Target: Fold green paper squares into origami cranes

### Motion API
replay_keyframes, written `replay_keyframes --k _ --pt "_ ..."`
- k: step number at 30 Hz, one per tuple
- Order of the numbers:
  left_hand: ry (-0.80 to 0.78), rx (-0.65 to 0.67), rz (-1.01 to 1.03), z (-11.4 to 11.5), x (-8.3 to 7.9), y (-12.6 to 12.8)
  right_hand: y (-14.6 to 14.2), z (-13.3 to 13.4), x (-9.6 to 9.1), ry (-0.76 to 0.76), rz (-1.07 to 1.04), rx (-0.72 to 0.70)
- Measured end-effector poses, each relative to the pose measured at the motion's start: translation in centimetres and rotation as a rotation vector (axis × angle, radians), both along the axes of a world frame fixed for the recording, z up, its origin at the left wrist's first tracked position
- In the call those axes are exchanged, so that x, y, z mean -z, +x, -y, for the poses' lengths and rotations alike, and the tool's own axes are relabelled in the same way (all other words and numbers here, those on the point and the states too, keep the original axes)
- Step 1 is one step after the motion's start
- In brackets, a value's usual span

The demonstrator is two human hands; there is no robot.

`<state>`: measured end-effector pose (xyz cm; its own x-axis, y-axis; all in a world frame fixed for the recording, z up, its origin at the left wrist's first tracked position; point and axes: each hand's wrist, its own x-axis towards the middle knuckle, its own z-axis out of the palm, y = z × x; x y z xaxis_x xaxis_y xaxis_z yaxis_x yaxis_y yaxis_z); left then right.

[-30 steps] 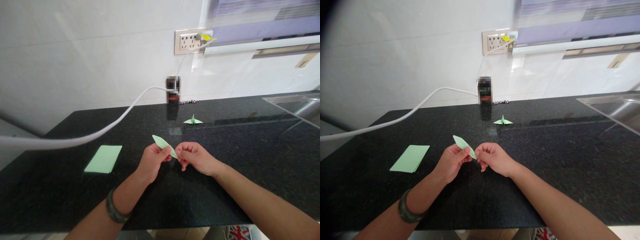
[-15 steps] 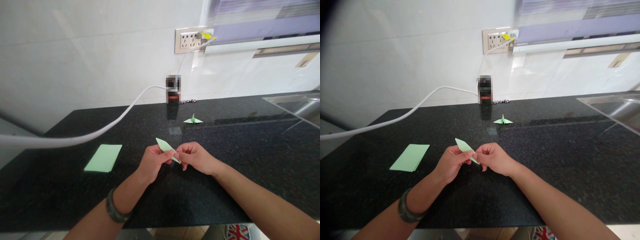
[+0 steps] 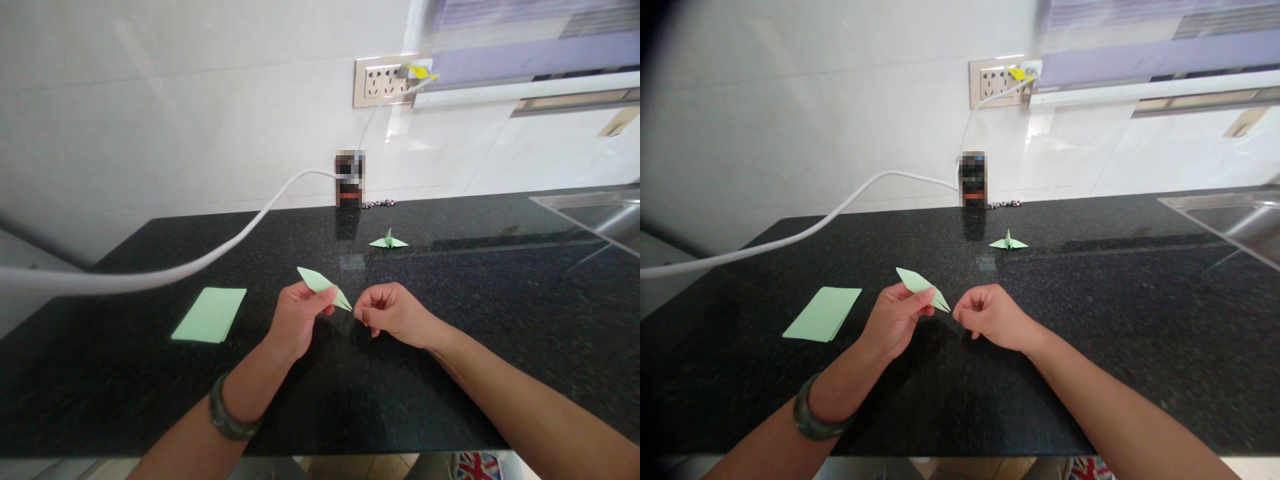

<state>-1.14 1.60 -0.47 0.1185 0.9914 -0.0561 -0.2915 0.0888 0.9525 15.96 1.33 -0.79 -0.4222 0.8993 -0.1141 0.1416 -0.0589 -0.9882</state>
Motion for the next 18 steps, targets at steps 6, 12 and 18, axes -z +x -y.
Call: replay_keyframes --k 6,12,18 --pt "-0.064 0.021 0.076 -0.2 -0.5 -0.3 -0.2 -0.1 -0.1 -0.038 -0.146 0.094" --pt "-0.046 0.104 -0.021 0.6 0.3 0.6 -0.8 0.6 0.0 -0.055 -0.11 -0.045" --pt "-0.016 0.117 -0.099 0.9 0.6 1.0 -1.5 0.8 0.5 -0.048 -0.106 -0.002"
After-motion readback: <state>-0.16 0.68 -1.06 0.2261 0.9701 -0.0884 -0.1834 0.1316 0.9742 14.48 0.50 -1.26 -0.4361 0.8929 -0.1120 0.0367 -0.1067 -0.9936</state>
